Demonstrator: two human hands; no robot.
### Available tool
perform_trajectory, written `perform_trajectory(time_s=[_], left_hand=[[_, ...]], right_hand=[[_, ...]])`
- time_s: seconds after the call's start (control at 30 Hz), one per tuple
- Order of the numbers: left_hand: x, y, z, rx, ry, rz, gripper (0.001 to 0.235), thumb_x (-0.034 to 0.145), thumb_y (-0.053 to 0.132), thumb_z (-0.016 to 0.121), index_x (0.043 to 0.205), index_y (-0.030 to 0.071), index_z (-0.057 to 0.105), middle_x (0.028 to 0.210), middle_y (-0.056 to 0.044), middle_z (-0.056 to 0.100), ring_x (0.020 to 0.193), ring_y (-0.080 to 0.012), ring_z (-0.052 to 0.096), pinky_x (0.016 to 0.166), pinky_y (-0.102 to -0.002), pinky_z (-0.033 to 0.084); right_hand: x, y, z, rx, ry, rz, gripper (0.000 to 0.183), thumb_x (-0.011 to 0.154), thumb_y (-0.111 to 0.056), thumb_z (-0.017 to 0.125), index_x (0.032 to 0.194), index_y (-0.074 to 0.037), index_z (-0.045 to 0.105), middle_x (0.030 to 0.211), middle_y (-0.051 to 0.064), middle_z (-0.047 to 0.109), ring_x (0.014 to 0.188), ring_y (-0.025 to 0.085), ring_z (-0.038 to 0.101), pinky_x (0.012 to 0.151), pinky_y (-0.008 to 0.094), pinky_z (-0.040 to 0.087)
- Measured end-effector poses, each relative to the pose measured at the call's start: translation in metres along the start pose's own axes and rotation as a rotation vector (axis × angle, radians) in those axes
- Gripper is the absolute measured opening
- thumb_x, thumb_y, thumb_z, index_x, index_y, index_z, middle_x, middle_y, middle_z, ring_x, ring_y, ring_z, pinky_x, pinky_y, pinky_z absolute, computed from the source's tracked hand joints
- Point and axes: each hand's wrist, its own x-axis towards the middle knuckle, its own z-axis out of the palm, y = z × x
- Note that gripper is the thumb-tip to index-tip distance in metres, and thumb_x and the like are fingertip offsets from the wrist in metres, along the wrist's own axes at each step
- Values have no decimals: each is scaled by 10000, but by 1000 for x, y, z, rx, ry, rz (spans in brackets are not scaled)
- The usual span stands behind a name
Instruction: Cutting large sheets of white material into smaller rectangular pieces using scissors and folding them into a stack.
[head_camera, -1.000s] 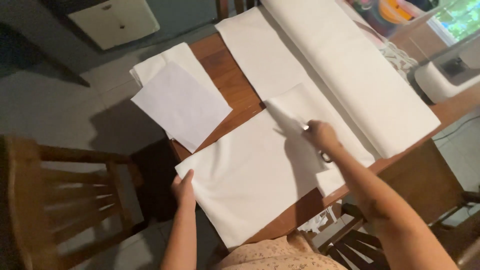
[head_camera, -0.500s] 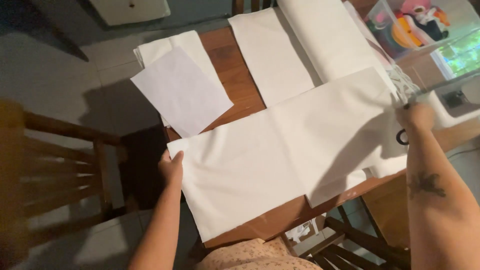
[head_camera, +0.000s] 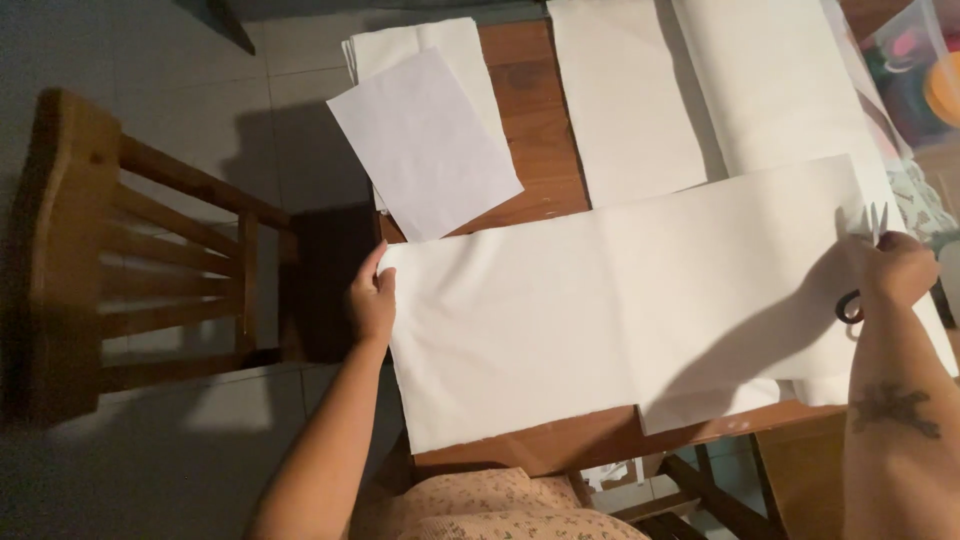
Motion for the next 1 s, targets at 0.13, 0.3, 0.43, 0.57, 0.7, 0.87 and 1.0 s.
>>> perform_trajectory(time_s=[0.13, 0.3, 0.43, 0.57, 0.7, 0.87, 1.0], left_hand=[[10, 7, -1, -37, -39, -21, 466, 869, 151, 545, 1298, 202, 721, 1236, -43, 753, 966, -181, 700, 857, -311, 527], [27, 12, -6, -31, -164, -200, 506, 777, 243, 600, 1259, 169, 737, 1240, -19, 741, 1086, -168, 685, 901, -292, 528], [40, -14, -1, -75, -172, -157, 408, 856, 243, 647, 1234, 122, 744, 1150, -34, 760, 999, -137, 683, 863, -283, 527], [54, -55, 15, -45, -101, -133, 362, 820, 300, 749, 1172, 218, 779, 1069, -15, 769, 896, -138, 705, 782, -281, 561], [49, -46, 13, -77, -46, -113, 357, 791, 288, 823, 1140, 216, 807, 1036, -83, 774, 899, -193, 725, 794, -331, 583], [53, -49, 16, -75, -38, -112, 344, 777, 283, 838, 1111, 207, 811, 985, -51, 781, 846, -169, 727, 750, -307, 586], [59, -58, 19, -29, -31, -99, 295, 786, 279, 831, 1075, 224, 815, 952, -9, 783, 819, -154, 731, 714, -302, 591]], right_hand=[[5, 2, 6, 103, 18, -21, 291, 936, -320, 683, 734, -114, 642, 648, 81, 601, 612, 263, 553, 561, 398, 467], [4, -19, -8, 143, -47, 31, 323, 939, -314, 653, 708, -109, 559, 607, 69, 472, 610, 249, 422, 562, 416, 416], [31, 4, 28, 101, 8, -11, 288, 936, -274, 674, 745, -62, 635, 610, 150, 589, 578, 332, 596, 618, 452, 517], [55, 17, 66, 149, 71, 66, 212, 948, -316, 698, 952, -113, 761, 801, 129, 745, 740, 350, 731, 624, 474, 542], [61, 17, 97, 44, 239, 62, 188, 986, -217, 674, 1022, -42, 734, 869, 152, 762, 827, 331, 748, 719, 435, 536], [69, 18, 133, -85, 455, 53, 169, 1034, -93, 643, 1111, 46, 700, 953, 181, 784, 936, 308, 770, 837, 385, 530], [23, -38, 63, -59, 330, 65, 155, 1054, -27, 639, 1172, 72, 658, 1035, 212, 760, 1030, 311, 742, 881, 387, 514]])
